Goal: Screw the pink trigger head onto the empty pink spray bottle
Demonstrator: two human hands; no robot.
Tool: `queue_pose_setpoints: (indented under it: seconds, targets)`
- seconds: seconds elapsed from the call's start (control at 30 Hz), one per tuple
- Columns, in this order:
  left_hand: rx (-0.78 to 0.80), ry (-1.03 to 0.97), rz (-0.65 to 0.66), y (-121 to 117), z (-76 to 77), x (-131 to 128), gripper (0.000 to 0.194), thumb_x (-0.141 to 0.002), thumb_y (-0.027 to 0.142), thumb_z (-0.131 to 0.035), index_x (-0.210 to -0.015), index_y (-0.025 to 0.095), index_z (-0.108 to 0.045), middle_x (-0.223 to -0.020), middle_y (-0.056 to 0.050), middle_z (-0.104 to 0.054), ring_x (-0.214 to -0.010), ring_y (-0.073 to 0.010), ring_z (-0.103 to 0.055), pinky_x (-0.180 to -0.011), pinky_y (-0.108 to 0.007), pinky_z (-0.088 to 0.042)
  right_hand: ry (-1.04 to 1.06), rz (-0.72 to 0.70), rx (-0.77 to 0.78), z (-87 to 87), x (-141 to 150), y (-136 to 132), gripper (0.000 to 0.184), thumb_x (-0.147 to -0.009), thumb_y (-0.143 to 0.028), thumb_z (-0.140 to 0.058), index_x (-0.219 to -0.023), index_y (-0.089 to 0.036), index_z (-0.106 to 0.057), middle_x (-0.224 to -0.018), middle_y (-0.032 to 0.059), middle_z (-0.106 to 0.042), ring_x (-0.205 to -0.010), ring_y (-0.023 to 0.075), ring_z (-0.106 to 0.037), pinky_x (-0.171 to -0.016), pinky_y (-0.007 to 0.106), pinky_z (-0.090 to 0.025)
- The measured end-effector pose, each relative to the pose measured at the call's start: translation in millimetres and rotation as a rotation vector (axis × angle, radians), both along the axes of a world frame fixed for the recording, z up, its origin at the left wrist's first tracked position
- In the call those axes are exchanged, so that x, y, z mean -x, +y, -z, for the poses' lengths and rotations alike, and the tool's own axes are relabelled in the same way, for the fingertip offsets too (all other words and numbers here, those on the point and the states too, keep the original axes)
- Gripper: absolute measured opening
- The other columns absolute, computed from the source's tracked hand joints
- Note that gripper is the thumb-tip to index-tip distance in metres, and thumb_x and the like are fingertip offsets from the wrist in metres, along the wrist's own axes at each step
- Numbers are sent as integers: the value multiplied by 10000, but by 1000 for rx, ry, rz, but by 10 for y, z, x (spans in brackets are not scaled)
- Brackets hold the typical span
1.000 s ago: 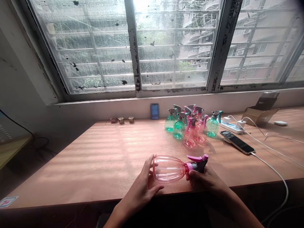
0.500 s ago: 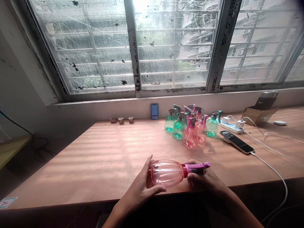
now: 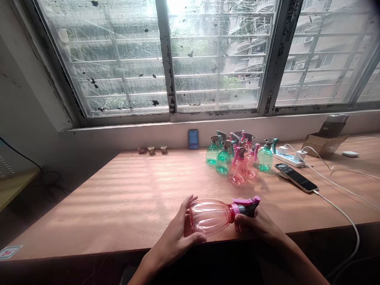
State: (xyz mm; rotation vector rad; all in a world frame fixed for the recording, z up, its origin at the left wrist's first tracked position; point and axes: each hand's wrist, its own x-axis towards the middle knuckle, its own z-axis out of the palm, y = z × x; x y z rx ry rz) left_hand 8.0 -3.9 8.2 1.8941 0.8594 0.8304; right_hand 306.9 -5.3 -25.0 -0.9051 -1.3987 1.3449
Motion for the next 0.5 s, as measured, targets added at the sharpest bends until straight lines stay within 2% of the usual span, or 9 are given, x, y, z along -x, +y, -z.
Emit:
queue_pose_setpoints:
  seconds: [0.1,0.17,0.27,0.37,0.5]
  targets:
    - [16,25,-31,-9,-16,2,914,-898,440,-713,-1608,288,-160,-1662,-112,-296,-1511,-349,-299,-1250,-541,-223,3,-17,22,-104,28,-41,370,-769,-420,-853,-994,-164,-711,-689,18,-725,-594,173,-640,-578,276,-492]
    - [30,70,-57,-12,-25,-5,900,-909,460,-691,-1614,262,-169,-1665,-126,-295,-1519,-361,-283,-1251,-564,-202,8,-21,27,-157,46,-57,416,-739,-400,-872,-1042,-169,-702,-696,5,-722,-596,173,-642,-578,275,-499]
    - [42,95,-98,-9,-31,-23,870,-879,423,-738,-1589,259,-263,-1641,-130,-349,-1504,-375,-316,-1247,-576,-209,4,-17,32,-158,51,-50,417,-737,-405,-864,-1035,-159,-707,-673,5,-717,-584,170,-634,-574,276,-493]
    - [33,49,-82,2,-22,-39,902,-798,344,-833,-1547,276,-335,-1587,-129,-432,-1445,-376,-420,-1223,-550,-298,0,8,64,-101,47,-24,471,-747,-448,-846,-1077,-145,-701,-635,12,-716,-548,178,-629,-549,285,-477]
    - [19,11,-28,20,19,-50,943,-750,264,-875,-1518,310,-330,-1548,-120,-462,-1375,-352,-515,-1193,-524,-367,10,17,95,-73,59,-9,580,-767,-515,-815,-1186,-142,-667,-601,11,-708,-517,190,-631,-526,292,-470]
